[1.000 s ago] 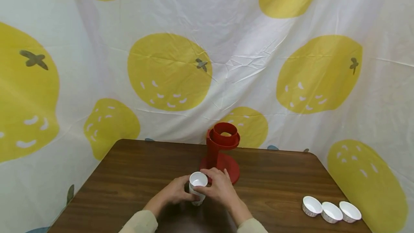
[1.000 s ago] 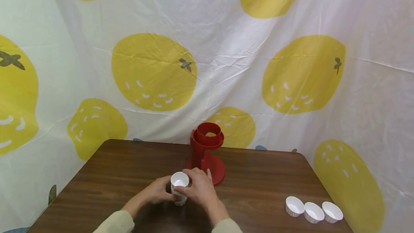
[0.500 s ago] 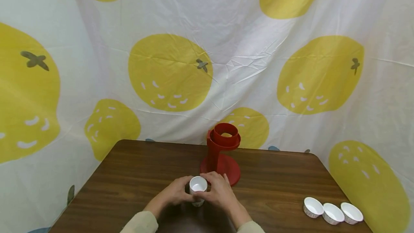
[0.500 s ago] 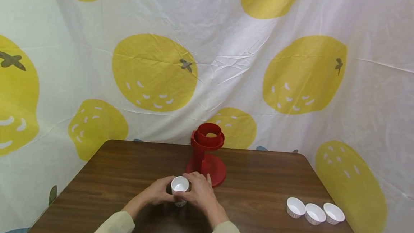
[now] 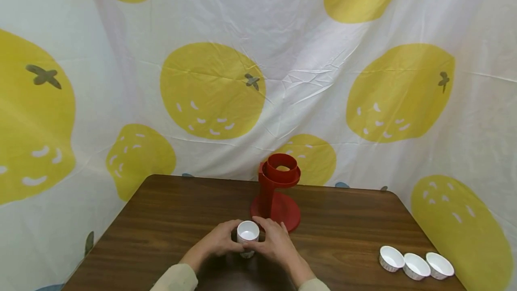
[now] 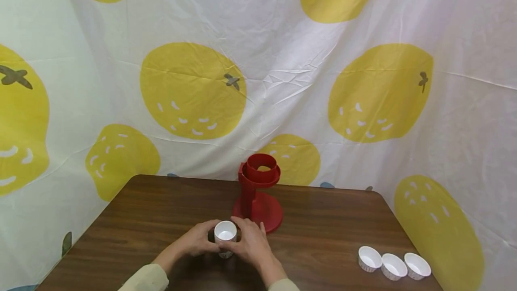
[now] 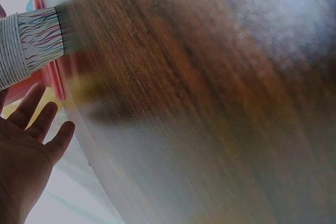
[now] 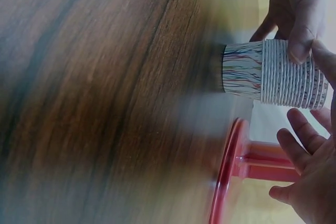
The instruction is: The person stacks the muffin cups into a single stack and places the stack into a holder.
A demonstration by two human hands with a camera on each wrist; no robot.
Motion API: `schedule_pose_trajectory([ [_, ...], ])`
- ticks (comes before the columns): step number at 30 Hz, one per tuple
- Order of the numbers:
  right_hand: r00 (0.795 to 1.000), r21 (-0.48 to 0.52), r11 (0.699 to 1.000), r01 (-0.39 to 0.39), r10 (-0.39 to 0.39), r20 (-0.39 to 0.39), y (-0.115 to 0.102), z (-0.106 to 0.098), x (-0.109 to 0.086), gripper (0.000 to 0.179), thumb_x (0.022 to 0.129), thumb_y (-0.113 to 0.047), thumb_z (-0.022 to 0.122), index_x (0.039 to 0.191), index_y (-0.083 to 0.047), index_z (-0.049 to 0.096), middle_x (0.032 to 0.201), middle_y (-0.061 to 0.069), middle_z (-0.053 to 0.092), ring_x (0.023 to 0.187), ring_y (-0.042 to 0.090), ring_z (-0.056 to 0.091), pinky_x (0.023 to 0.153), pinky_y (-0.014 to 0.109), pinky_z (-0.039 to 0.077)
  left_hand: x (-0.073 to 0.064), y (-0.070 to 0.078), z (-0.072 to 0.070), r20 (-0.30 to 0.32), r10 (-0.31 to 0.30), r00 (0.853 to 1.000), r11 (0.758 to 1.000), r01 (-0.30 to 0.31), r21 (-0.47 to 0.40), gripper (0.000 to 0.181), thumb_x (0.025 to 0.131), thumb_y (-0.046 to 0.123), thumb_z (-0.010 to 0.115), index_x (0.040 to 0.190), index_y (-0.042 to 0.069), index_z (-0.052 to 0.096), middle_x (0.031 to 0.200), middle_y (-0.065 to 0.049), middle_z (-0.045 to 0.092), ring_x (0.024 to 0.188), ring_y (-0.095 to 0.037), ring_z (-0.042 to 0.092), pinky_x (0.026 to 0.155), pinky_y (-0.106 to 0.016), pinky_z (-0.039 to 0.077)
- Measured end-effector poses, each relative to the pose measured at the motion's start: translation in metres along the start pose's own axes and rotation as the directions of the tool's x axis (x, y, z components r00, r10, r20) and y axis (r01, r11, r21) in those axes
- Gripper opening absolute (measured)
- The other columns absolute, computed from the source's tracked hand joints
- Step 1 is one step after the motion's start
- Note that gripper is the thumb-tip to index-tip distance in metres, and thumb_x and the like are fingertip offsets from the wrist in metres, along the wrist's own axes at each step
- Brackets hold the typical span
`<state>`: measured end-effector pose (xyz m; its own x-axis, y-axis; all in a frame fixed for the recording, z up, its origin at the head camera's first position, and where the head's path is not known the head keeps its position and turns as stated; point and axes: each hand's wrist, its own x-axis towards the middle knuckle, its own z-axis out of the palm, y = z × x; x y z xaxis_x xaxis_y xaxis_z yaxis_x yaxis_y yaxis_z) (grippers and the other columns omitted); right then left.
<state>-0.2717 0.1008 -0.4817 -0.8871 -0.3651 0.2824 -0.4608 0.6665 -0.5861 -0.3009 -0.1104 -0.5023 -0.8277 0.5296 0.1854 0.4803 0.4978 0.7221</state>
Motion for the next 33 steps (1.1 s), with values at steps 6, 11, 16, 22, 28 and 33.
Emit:
schedule_pose_trajectory([
  [6,1.0,0.028,1.0,-0.009,0.01,-0.024,0.003,-0.004,-0.003,0.077,0.075,-0.054,0.081,0.132,-0.007,0.061,0.126,0.01,0.064,0.12,0.03,0.056,0.103,0.074,0.021,0.0,0.001,-0.001,0.001,-0.01,1.0,1.0,0.01,-0.004,0.049,0.076,0.028,0.085,0.117,0.011,0.064,0.105,0.005,0.065,0.097,-0.016,0.059,0.087,-0.04,0.047],
  [11,0.999,0.041,0.999,-0.028,0.03,-0.04,0.007,-0.009,-0.005,0.074,0.076,-0.053,0.081,0.131,-0.007,0.061,0.124,0.011,0.065,0.12,0.03,0.057,0.104,0.074,0.019,-0.001,0.002,-0.001,0.01,-0.02,1.0,1.0,0.02,-0.014,0.053,0.077,0.035,0.085,0.119,0.011,0.064,0.106,0.006,0.065,0.098,-0.016,0.06,0.087,-0.039,0.048],
  [16,0.998,0.033,0.999,-0.042,0.043,-0.054,0.012,-0.014,-0.009,0.074,0.077,-0.055,0.08,0.13,-0.006,0.061,0.126,0.011,0.064,0.121,0.031,0.056,0.105,0.071,0.021,-0.001,0.002,-0.001,0.02,-0.028,0.999,0.999,0.029,-0.022,0.057,0.077,0.033,0.086,0.122,0.009,0.063,0.11,0.004,0.066,0.102,-0.019,0.06,0.089,-0.043,0.048],
  [22,0.995,0.024,0.998,-0.059,0.061,-0.083,0.019,-0.019,-0.014,0.071,0.078,-0.052,0.08,0.129,-0.005,0.063,0.123,0.011,0.065,0.117,0.031,0.057,0.105,0.066,0.027,0.0,0.001,0.0,0.027,-0.039,0.999,0.999,0.04,-0.016,0.059,0.076,0.034,0.086,0.124,0.009,0.062,0.111,0.002,0.066,0.105,-0.022,0.061,0.091,-0.046,0.047],
  [28,0.988,0.06,0.993,-0.098,0.104,-0.11,0.029,-0.028,-0.02,0.064,0.079,-0.041,0.082,0.129,-0.005,0.063,0.123,0.012,0.066,0.117,0.033,0.058,0.105,0.069,0.023,0.0,0.0,0.0,0.025,-0.043,0.999,0.999,0.044,-0.016,0.06,0.076,0.034,0.087,0.124,0.008,0.062,0.111,0.002,0.066,0.105,-0.022,0.061,0.092,-0.047,0.048],
  [33,0.977,0.073,0.985,-0.157,0.166,-0.132,0.037,-0.036,-0.025,0.062,0.079,-0.042,0.082,0.128,-0.008,0.064,0.121,0.01,0.066,0.12,0.034,0.057,0.105,0.072,0.02,0.0,0.0,0.0,0.029,-0.051,0.998,0.998,0.052,-0.03,0.06,0.076,0.033,0.087,0.124,0.008,0.062,0.111,0.002,0.066,0.106,-0.023,0.061,0.093,-0.048,0.047],
])
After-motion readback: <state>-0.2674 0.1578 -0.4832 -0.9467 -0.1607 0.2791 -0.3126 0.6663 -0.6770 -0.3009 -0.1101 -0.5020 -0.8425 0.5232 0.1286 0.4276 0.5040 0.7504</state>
